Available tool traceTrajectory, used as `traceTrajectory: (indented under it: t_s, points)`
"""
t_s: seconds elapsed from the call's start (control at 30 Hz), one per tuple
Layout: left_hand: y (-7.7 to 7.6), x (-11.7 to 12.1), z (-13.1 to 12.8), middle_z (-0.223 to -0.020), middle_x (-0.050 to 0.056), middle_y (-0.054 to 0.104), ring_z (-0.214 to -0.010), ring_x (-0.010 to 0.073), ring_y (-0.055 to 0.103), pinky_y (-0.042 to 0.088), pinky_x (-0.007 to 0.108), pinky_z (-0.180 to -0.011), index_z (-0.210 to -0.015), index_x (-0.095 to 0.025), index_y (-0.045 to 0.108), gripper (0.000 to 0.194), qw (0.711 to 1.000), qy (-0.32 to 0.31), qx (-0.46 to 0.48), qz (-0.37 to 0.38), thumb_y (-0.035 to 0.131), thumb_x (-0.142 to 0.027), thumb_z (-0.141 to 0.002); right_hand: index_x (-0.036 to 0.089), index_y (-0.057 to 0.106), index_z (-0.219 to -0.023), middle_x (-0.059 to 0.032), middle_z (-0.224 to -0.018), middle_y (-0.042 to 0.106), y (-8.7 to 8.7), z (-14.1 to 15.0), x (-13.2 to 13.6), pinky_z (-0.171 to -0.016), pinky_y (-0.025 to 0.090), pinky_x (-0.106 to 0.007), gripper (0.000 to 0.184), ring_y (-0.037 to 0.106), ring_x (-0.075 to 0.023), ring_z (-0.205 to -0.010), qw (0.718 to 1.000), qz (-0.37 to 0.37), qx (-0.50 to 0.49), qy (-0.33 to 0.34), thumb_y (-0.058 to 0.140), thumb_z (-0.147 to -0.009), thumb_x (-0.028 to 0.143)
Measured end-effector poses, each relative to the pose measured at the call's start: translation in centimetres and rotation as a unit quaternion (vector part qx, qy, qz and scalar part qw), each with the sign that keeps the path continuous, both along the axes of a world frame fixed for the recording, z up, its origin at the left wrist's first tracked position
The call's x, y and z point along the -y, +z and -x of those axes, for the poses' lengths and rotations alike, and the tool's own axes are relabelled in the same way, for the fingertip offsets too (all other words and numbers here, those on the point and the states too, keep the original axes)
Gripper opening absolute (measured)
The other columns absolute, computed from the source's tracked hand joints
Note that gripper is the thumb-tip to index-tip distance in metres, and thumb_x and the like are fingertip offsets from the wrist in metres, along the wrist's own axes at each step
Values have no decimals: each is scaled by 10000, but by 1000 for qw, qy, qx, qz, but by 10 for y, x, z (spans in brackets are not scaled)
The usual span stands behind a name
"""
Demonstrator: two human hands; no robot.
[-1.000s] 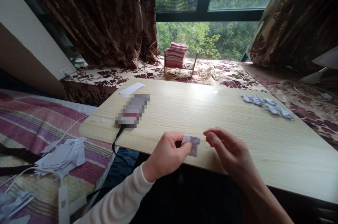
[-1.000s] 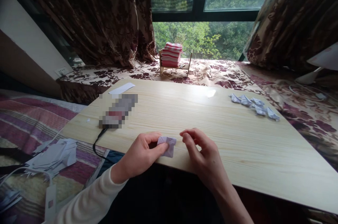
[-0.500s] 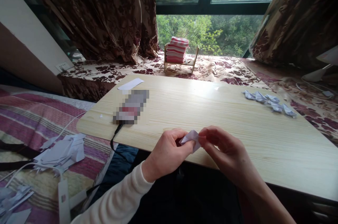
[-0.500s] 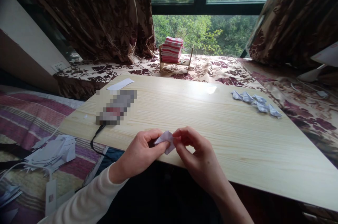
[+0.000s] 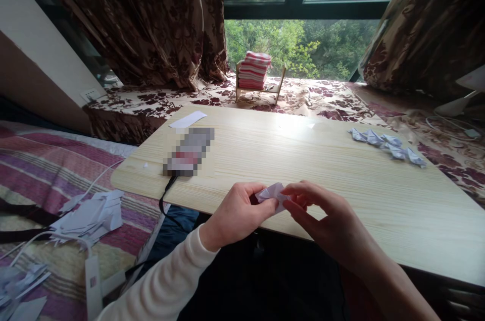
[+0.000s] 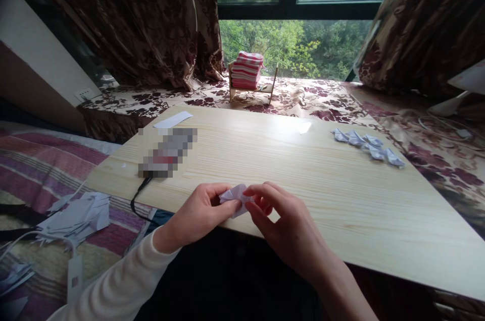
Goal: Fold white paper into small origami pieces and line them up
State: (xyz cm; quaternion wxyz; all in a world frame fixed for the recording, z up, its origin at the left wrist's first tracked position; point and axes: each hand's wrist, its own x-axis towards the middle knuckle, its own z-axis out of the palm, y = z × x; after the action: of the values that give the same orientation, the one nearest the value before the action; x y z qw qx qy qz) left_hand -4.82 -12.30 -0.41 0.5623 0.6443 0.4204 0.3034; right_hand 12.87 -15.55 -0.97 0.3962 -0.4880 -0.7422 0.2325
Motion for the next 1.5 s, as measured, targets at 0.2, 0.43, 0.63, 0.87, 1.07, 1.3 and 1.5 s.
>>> traceTrajectory:
  t_s: [0.2, 0.43, 0.63, 0.87, 1.07, 1.3, 1.5]
  points:
    - [-3, 1, 1, -654, -5, 495, -631, 112, 450, 351, 231, -576, -726, -109, 610, 170, 999, 6, 40, 4, 575, -261, -793, 216, 648, -1006, -38, -850, 708, -1, 4, 1, -608, 544, -282, 177, 654, -165, -705, 997, 53, -48, -8, 616, -837, 260]
    - [-4, 1, 0, -647, 7, 528, -625, 122, 479, 367, 235, -573, -750, -95, 654, 185, 999, 9, 47, 4, 582, -259, -793, 219, 650, -913, -24, -789, 675, 3, 3, 0, -563, 507, -259, 95, 602, -142, -643, 999, 47, -22, -6, 591, -848, 257]
    - [-1, -1, -1, -589, -22, 438, -577, 99, 412, 310, 220, -525, -646, -120, 595, 182, 1000, 10, 23, -2, 570, -243, -778, 208, 615, -807, -14, -730, 594, 5, 2, -1, -536, 448, -243, 87, 541, -122, -608, 999, -33, 42, 6, 551, -864, 196]
    - [5, -1, 2, -542, -45, 314, -513, 71, 284, 195, 220, -452, -553, -152, 465, 256, 1000, 0, -30, 6, 546, -258, -771, 205, 597, -810, -18, -728, 600, 3, 4, 0, -548, 442, -248, 103, 547, -120, -604, 991, -97, 87, -2, 520, -868, 170]
    - [5, -2, 2, -540, -48, 310, -513, 69, 277, 193, 220, -458, -548, -153, 459, 242, 1000, -2, -15, 10, 532, -245, -760, 205, 587, -813, -16, -730, 594, 2, 4, 0, -544, 435, -242, 107, 542, -119, -603, 990, -100, 100, -3, 507, -876, 171]
    - [5, -3, 2, -535, -43, 327, -519, 76, 287, 191, 231, -461, -547, -157, 447, 228, 999, 2, -27, 27, 518, -228, -752, 200, 591, -908, -46, -810, 616, 6, -2, -2, -589, 431, -254, 183, 549, -138, -667, 968, -143, 199, 63, 440, -900, 96]
    - [6, -6, 3, -520, -29, 400, -512, 83, 342, 237, 235, -481, -536, -151, 476, 241, 999, 6, -20, 44, 520, -250, -752, 166, 607, -928, -59, -765, 612, 9, -3, -5, -556, 434, -269, 210, 526, -159, -648, 955, -177, 217, 94, 410, -918, 96]
